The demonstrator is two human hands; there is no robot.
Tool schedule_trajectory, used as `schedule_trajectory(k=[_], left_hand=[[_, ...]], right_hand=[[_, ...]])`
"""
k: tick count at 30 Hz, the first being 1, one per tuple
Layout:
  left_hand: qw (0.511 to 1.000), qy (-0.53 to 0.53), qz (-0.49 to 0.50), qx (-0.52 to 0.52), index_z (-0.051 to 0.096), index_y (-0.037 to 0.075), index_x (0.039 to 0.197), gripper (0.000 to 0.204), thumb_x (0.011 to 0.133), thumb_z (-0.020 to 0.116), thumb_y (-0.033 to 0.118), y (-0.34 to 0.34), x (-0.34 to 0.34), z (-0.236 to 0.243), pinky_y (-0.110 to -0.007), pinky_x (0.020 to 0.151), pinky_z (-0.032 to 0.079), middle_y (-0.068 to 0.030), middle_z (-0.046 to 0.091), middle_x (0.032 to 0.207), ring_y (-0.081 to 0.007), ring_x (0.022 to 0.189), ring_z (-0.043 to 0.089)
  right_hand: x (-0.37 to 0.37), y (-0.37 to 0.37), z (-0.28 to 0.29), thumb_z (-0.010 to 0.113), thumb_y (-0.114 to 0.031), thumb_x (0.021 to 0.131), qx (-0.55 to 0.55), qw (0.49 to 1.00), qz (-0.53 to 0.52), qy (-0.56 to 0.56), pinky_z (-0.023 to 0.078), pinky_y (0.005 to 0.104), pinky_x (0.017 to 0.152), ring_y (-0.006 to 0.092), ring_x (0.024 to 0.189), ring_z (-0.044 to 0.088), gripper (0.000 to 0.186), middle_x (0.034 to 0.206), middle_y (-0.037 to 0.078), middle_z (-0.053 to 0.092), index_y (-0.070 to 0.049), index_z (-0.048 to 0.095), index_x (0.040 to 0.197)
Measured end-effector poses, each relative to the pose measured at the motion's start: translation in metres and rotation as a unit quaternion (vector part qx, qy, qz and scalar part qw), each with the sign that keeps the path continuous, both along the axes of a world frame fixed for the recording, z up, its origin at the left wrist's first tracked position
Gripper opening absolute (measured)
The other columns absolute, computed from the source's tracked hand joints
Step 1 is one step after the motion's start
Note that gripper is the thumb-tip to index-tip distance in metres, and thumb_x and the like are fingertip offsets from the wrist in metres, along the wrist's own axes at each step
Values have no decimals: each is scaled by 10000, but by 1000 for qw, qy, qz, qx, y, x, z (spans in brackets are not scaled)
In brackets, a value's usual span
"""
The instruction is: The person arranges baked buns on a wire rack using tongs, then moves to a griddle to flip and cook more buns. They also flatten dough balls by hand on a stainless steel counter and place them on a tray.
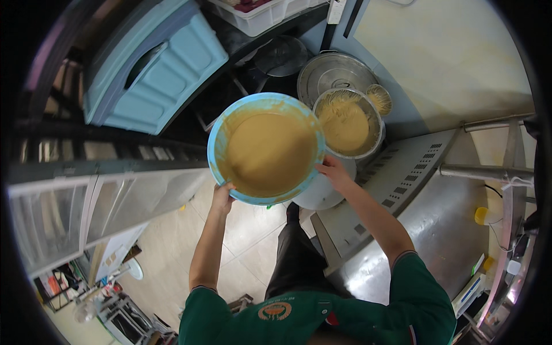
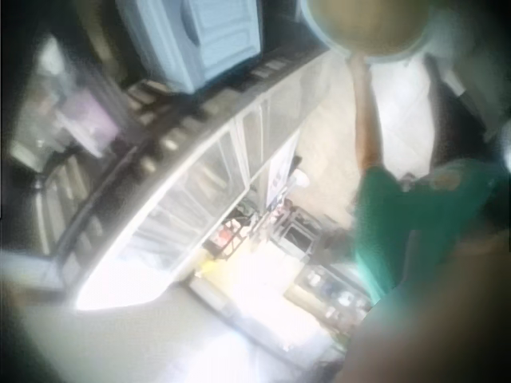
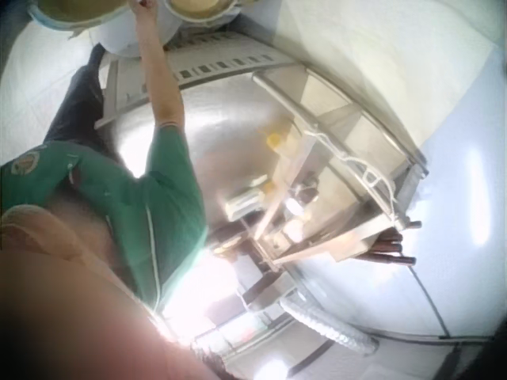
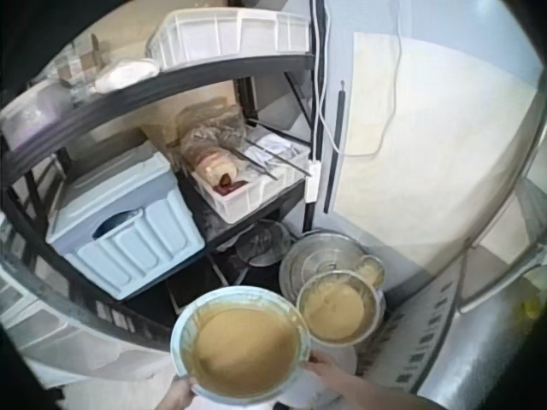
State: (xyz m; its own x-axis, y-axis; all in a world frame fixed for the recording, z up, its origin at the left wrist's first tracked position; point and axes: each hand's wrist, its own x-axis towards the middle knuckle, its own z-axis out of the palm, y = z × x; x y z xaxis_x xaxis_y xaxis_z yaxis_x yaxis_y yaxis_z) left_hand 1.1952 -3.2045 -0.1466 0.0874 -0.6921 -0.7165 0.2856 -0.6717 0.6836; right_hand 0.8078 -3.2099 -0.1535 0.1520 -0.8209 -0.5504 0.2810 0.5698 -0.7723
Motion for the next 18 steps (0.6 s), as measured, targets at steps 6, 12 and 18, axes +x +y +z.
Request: schedule_trajectory(k=[6, 12, 18], left_hand=[[999, 8, -21, 28, 566, 39, 1174, 437, 738, 562, 23, -84, 28, -109, -351, 596, 557, -51, 650, 955, -188, 775, 650], [998, 59, 35, 3, 545, 58, 1247, 506, 751, 599, -23, -121, -5, -198, -383, 722, 585, -80, 638, 1120, -224, 936, 658], [989, 85, 82, 85, 532, 72, 1225, 492, 757, 678, 33, -117, -36, -253, -375, 697, 583, -76, 626, 1080, -229, 897, 652]], right_hand=[[27, -94, -117, 676, -215, 902, 11, 995, 11, 97, 502, 277, 763, 77, 785, 565, 161, 842, -30, 590, -89, 630, 989], [27, -106, -148, 587, -534, 904, 19, 919, 181, 349, 502, 353, 629, 201, 720, 635, 522, 826, 89, 681, -24, 690, 871], [5, -77, -65, 301, -663, 964, 179, 977, 111, 27, 513, 404, 903, 296, 1028, 661, 809, 1075, 196, 684, 57, 646, 1094]])
